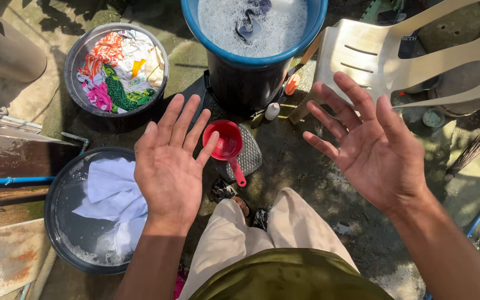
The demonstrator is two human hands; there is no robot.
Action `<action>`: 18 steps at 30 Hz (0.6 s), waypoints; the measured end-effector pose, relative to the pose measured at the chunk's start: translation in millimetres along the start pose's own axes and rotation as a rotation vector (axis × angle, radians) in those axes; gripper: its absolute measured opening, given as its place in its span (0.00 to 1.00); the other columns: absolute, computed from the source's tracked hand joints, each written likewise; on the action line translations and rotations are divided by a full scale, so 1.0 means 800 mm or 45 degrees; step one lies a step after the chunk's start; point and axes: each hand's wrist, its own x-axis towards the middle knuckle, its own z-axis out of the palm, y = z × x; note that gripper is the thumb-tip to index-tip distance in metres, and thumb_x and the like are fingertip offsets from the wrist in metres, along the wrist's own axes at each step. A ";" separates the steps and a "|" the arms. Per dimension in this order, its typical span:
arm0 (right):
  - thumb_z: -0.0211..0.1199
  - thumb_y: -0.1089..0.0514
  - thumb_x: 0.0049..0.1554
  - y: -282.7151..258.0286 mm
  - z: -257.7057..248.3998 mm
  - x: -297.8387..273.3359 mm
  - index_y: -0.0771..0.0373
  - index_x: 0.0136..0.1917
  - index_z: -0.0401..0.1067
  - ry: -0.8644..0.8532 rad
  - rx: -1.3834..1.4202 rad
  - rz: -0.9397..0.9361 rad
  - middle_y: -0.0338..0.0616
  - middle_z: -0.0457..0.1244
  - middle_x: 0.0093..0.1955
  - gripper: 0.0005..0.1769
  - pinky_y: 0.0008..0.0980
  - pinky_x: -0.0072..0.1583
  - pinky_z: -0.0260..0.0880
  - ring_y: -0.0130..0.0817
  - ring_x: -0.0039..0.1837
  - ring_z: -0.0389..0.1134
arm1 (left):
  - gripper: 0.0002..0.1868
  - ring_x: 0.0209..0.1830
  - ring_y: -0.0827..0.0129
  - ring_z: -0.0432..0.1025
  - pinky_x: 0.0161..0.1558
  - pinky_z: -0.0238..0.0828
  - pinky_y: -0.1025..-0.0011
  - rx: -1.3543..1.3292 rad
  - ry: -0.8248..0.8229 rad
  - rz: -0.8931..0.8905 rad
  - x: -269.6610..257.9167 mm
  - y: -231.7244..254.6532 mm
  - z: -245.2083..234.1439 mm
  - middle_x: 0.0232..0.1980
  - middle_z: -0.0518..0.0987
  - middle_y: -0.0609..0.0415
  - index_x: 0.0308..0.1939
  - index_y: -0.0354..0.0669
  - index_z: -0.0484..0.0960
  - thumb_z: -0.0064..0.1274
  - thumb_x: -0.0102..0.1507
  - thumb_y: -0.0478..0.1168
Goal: The person gathers wet clothes from a blue basin, carries them to a washing machine, and places them inside the drum before pouring soapy water from a red dipper into the machine.
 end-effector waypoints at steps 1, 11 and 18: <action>0.49 0.28 0.59 0.007 -0.006 0.012 0.49 0.82 0.48 0.048 0.022 0.062 0.42 0.48 0.83 0.45 0.55 0.77 0.51 0.42 0.83 0.48 | 0.38 0.82 0.51 0.56 0.77 0.52 0.46 -0.008 0.033 0.007 0.014 -0.014 -0.016 0.81 0.63 0.43 0.77 0.39 0.62 0.39 0.68 0.58; 0.42 0.25 0.60 0.194 -0.106 0.185 0.51 0.82 0.50 -0.185 0.341 0.543 0.42 0.49 0.84 0.46 0.48 0.76 0.54 0.38 0.82 0.50 | 0.38 0.78 0.58 0.61 0.73 0.58 0.55 0.012 0.552 -0.204 0.126 -0.208 -0.173 0.78 0.66 0.48 0.75 0.44 0.63 0.41 0.65 0.59; 0.40 0.26 0.61 0.387 -0.182 0.267 0.51 0.81 0.52 -0.228 0.372 0.776 0.42 0.51 0.82 0.44 0.48 0.76 0.55 0.39 0.81 0.52 | 0.36 0.72 0.52 0.64 0.69 0.63 0.56 1.108 1.242 -0.377 0.207 -0.408 -0.375 0.74 0.66 0.42 0.72 0.46 0.64 0.56 0.60 0.46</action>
